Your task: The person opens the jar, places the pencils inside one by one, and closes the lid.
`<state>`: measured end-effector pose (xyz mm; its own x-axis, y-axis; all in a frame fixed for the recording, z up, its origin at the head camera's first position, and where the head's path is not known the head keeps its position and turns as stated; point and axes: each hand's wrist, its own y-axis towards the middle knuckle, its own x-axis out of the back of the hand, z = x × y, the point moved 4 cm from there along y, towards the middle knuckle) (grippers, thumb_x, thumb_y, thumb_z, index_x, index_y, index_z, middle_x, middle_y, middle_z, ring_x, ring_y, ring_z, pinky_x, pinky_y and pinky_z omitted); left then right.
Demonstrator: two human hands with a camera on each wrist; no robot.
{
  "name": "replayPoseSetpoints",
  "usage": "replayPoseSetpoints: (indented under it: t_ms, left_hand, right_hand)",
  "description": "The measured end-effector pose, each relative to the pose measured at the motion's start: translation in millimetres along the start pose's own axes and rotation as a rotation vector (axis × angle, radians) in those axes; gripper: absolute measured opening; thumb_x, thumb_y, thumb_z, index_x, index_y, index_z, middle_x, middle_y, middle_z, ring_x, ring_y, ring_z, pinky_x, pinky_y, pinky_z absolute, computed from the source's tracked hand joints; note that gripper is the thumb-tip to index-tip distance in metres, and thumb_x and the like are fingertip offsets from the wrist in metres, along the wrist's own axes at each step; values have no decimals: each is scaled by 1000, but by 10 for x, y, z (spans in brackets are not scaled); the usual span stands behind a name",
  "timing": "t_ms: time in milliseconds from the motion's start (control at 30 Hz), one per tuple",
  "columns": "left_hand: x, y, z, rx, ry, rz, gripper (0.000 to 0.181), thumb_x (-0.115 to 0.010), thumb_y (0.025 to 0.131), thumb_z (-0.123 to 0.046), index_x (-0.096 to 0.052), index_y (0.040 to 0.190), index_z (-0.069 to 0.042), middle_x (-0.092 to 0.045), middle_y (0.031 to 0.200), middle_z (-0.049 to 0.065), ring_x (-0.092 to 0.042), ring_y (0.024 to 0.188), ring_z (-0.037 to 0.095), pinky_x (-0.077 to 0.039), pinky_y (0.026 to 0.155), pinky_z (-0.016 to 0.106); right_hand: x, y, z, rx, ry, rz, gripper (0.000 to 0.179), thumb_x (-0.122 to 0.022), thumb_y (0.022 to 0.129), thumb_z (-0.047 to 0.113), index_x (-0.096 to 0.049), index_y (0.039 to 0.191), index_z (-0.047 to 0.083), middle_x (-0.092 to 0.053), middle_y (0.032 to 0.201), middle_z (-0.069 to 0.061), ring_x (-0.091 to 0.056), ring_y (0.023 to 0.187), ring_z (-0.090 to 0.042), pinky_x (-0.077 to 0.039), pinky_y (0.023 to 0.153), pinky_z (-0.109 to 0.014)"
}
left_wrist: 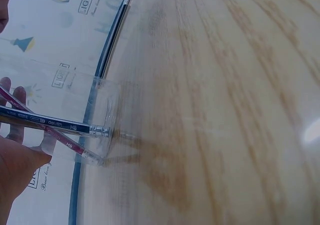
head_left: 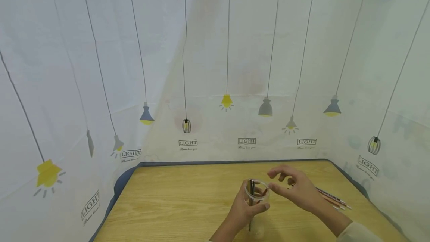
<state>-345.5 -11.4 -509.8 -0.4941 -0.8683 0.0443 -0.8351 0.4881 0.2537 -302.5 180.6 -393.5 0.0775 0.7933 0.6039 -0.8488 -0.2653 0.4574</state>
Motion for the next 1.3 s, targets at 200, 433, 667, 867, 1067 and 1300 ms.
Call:
replayPoseSetpoints:
  t_ms: [200, 433, 667, 867, 1067, 1300]
  left_hand:
    - [8, 0, 2, 2, -4, -5, 69, -85, 95, -32, -45, 152, -30, -60, 137, 3, -66, 128, 19, -58, 110, 31]
    - [-6, 6, 21, 4, -16, 0, 68, -82, 95, -26, -45, 152, -28, -60, 137, 3, -66, 127, 19, -58, 108, 30]
    - [0, 9, 23, 2, -3, -1, 69, -83, 94, -29, -45, 152, -28, -61, 137, 3, -66, 126, 19, -58, 108, 30]
    - [16, 21, 23, 0, 26, -12, 70, -84, 94, -32, -46, 152, -30, -62, 136, 2, -66, 125, 18, -58, 106, 30]
    - [16, 20, 37, 5, 14, -14, 70, -85, 94, -32, -46, 153, -31, -62, 137, 2, -66, 126, 18, -58, 107, 29]
    - [3, 16, 29, 9, -7, -7, 70, -84, 94, -32, -46, 153, -30, -60, 137, 3, -65, 126, 19, -58, 107, 27]
  right_hand:
    - [36, -7, -86, -21, 4, 6, 20, -81, 102, 29, -77, 122, 27, -73, 125, 2, -56, 99, -8, -49, 72, -27]
    - [113, -29, -280, -26, -47, -15, 19, -81, 102, 29, -77, 121, 26, -73, 124, 3, -58, 97, -10, -52, 70, -26]
    - [223, -68, -564, -85, -83, -50, 22, -83, 101, 29, -79, 122, 22, -73, 123, 2, -60, 96, -6, -56, 76, -25]
    - [342, -137, -818, -149, -166, -75, 22, -83, 100, 31, -80, 119, 21, -77, 121, -1, -66, 98, -6, -58, 78, -25]
    - [459, -245, -1213, -240, -229, -50, 29, -83, 100, 39, -80, 117, 16, -77, 117, -2, -64, 92, -6, -55, 75, -25]
    - [626, -421, -1695, -280, -335, -28, 31, -84, 99, 39, -81, 113, 12, -76, 109, -2, -61, 86, -2, -54, 73, -25]
